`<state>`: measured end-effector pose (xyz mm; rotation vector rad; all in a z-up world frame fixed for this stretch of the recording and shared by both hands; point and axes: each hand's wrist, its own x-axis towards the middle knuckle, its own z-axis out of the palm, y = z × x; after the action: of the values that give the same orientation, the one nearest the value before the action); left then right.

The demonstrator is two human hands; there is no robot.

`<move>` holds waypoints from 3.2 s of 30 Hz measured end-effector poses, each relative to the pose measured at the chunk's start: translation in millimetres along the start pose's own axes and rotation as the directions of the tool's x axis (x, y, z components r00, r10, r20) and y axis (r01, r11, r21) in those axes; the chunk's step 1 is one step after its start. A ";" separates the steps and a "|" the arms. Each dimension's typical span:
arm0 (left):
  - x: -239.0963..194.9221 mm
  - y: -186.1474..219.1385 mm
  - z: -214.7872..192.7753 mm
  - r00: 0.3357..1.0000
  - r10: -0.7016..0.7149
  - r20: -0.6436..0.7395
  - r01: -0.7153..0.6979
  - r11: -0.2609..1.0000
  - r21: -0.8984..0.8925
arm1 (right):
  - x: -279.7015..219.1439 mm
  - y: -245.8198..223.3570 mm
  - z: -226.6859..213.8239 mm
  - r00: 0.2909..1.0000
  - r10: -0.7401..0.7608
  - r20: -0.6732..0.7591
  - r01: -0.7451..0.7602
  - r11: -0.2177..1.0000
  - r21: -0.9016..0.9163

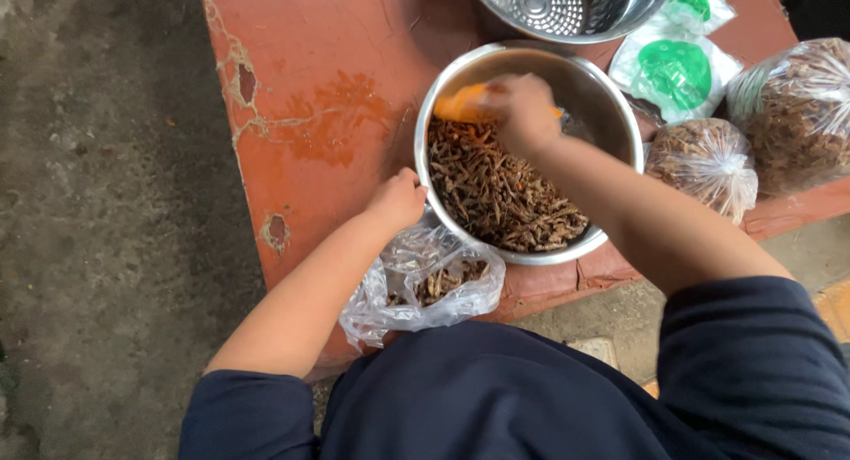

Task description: The person scoops dried fish from a metal bowl into a plastic bag using an orange plate. They repeat the scooping and pouring process multiple times, then tie the bag closed and place it on the table with other filled bags.

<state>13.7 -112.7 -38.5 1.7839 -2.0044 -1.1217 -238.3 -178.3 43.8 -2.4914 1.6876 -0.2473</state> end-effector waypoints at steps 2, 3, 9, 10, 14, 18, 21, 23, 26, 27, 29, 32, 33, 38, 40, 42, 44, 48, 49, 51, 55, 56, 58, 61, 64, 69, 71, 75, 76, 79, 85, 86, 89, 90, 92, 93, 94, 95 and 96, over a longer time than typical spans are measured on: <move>10.7 -10.2 14.4 1.000 0.014 0.000 -0.014 0.995 -0.097 | -18.6 -21.6 3.1 0.980 -0.191 0.056 0.193 0.980 -0.045; 13.1 -15.1 19.6 0.997 -0.051 0.050 0.059 0.985 -0.160 | -32.0 -25.8 0.6 0.978 -0.195 0.073 0.197 0.980 -0.018; 10.7 -26.0 27.9 0.919 -0.157 0.361 0.323 0.825 -0.464 | -99.8 -9.9 -27.5 0.980 -0.172 0.102 0.160 0.980 0.115; 8.4 -26.0 26.9 0.898 -0.142 0.416 0.352 0.799 -0.488 | -106.6 -3.0 -30.1 0.981 -0.178 0.080 0.166 0.976 0.140; 1.3 -17.0 22.5 0.858 -0.092 0.505 0.388 0.760 -0.521 | -114.3 40.5 -35.7 0.984 -0.062 -0.168 0.114 0.942 0.317; -3.1 -3.1 12.8 0.839 -0.127 0.529 0.451 0.707 -0.545 | -110.4 91.7 -53.9 0.937 0.261 -0.233 -0.189 0.938 0.292; -5.5 5.8 4.3 0.847 -0.106 0.521 0.417 0.741 -0.526 | -106.7 106.9 -70.1 0.897 0.415 -0.156 -0.364 0.890 0.275; -6.0 10.3 2.9 0.853 -0.077 0.516 0.393 0.746 -0.538 | -105.9 106.7 -78.4 0.876 0.463 -0.134 -0.430 0.877 0.216; -8.7 13.6 5.0 0.863 -0.080 0.499 0.379 0.756 -0.533 | -105.4 104.3 -83.4 0.793 0.606 0.071 -0.606 0.795 -0.019; -9.3 14.3 5.8 0.863 -0.081 0.499 0.382 0.751 -0.539 | -105.5 106.3 -82.9 0.771 0.628 0.106 -0.627 0.778 -0.047; -10.6 15.4 8.2 0.864 -0.081 0.498 0.387 0.739 -0.551 | -106.1 115.6 -76.7 0.722 0.670 0.175 -0.663 0.741 -0.105; -11.7 16.2 11.2 0.862 -0.049 0.505 0.385 0.711 -0.589 | -118.4 138.1 -56.3 0.711 0.678 0.187 -0.699 0.711 0.081; -12.2 16.2 12.4 0.864 -0.035 0.502 0.378 0.703 -0.602 | -123.7 147.0 -47.6 0.651 0.730 0.208 -0.759 0.623 0.190; -14.2 20.3 14.4 0.879 0.006 0.477 0.340 0.694 -0.635 | -154.6 185.9 -18.2 0.716 0.695 0.056 -0.663 0.653 0.366; -16.7 21.9 14.1 0.879 0.019 0.477 0.328 0.702 -0.632 | -161.9 193.2 -15.6 0.710 0.701 0.060 -0.684 0.668 0.292; -21.3 23.1 14.3 0.877 0.021 0.479 0.328 0.703 -0.631 | -167.0 192.2 -13.6 0.660 0.747 0.085 -0.721 0.597 0.351; -22.3 25.2 13.5 0.876 0.019 0.481 0.333 0.699 -0.633 | -169.3 186.3 -11.4 0.559 0.817 0.143 -0.741 0.415 0.528; -22.4 27.1 13.9 0.878 0.065 0.474 0.305 0.686 -0.660 | -177.5 171.8 1.8 0.504 0.830 0.239 -0.662 0.194 0.724; -21.3 27.2 14.0 0.879 0.064 0.473 0.307 0.683 -0.663 | -177.8 168.4 9.2 0.515 0.828 0.223 -0.607 0.168 0.776; -19.5 25.6 13.8 0.877 0.061 0.477 0.322 0.661 -0.678 | -174.8 167.0 24.4 0.530 0.833 0.158 -0.537 0.185 0.823; -17.8 20.7 13.6 0.878 0.044 0.476 0.341 0.639 -0.689 | -171.2 176.6 46.1 0.533 0.837 0.125 -0.548 0.229 0.805; -17.0 20.1 13.1 0.883 0.037 0.468 0.335 0.648 -0.684 | -169.4 179.8 48.7 0.531 0.833 0.157 -0.564 0.209 0.799; -15.2 19.6 11.9 0.875 0.038 0.483 0.350 0.641 -0.684 | -165.0 184.3 50.5 0.482 0.870 0.101 -0.492 0.173 0.853; -15.8 19.8 15.8 0.863 0.031 0.504 0.371 0.637 -0.676 | -159.1 187.0 48.5 0.515 0.856 -0.048 -0.450 0.318 0.835; -18.6 16.9 15.8 0.864 0.020 0.503 0.369 0.657 -0.658 | -144.4 189.1 38.9 0.562 0.806 -0.184 -0.407 0.464 0.787; -21.8 12.3 14.7 0.857 -0.019 0.514 0.393 0.669 -0.631 | -121.5 191.5 23.8 0.597 0.732 -0.329 -0.297 0.582 0.757; -21.7 12.2 14.4 0.856 -0.022 0.516 0.396 0.671 -0.627 | -114.1 190.7 25.0 0.619 0.673 -0.406 -0.298 0.679 0.671; -22.2 14.1 12.5 0.863 -0.019 0.506 0.378 0.688 -0.619 | -98.4 192.9 40.9 0.666 0.560 -0.493 -0.182 0.763 0.620; -22.9 15.0 11.8 0.863 -0.018 0.504 0.379 0.684 -0.624 | -95.1 195.9 45.7 0.676 0.574 -0.462 -0.205 0.749 0.631; -23.0 18.5 10.4 0.870 -0.020 0.493 0.369 0.689 -0.624 | -85.0 213.0 58.6 0.669 0.674 -0.312 -0.210 0.575 0.791; -21.3 23.8 6.8 0.881 -0.015 0.473 0.350 0.693 -0.631 | -90.9 236.3 95.4 0.614 0.788 -0.051 -0.341 0.322 0.883; -19.2 25.3 4.9 0.883 -0.010 0.469 0.347 0.687 -0.638 | -89.9 237.4 101.5 0.620 0.784 -0.030 -0.336 0.300 0.893; -18.6 27.6 4.3 0.893 0.020 0.450 0.310 0.698 -0.645 | -97.8 236.5 119.9 0.509 0.834 0.212 -0.614 0.179 0.769; -18.3 28.6 4.2 0.892 0.020 0.453 0.316 0.688 -0.653 | -98.0 238.2 122.0 0.501 0.831 0.243 -0.616 0.145 0.774; -19.2 29.1 4.8 0.887 0.016 0.462 0.333 0.670 -0.663 | -97.2 238.5 127.5 0.482 0.819 0.310 -0.622 0.071 0.779; -19.1 29.3 5.5 0.884 0.011 0.466 0.342 0.665 -0.664 | -95.7 239.6 128.5 0.499 0.834 0.235 -0.601 0.137 0.788; -18.5 29.3 6.6 0.882 0.007 0.471 0.350 0.659 -0.665 | -92.6 239.1 130.8 0.513 0.844 0.158 -0.578 0.203 0.790; -20.9 28.4 8.7 0.876 0.001 0.483 0.364 0.655 -0.662 | -95.2 235.7 134.3 0.520 0.850 0.085 -0.559 0.263 0.786; -23.4 26.4 9.6 0.878 0.001 0.479 0.361 0.655 -0.663 | -96.8 231.8 137.2 0.543 0.828 0.139 -0.568 0.241 0.787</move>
<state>-6.6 -88.4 -20.2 1.3575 -1.1844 -2.1843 -456.4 -172.8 -141.5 -0.8986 2.0235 -1.0322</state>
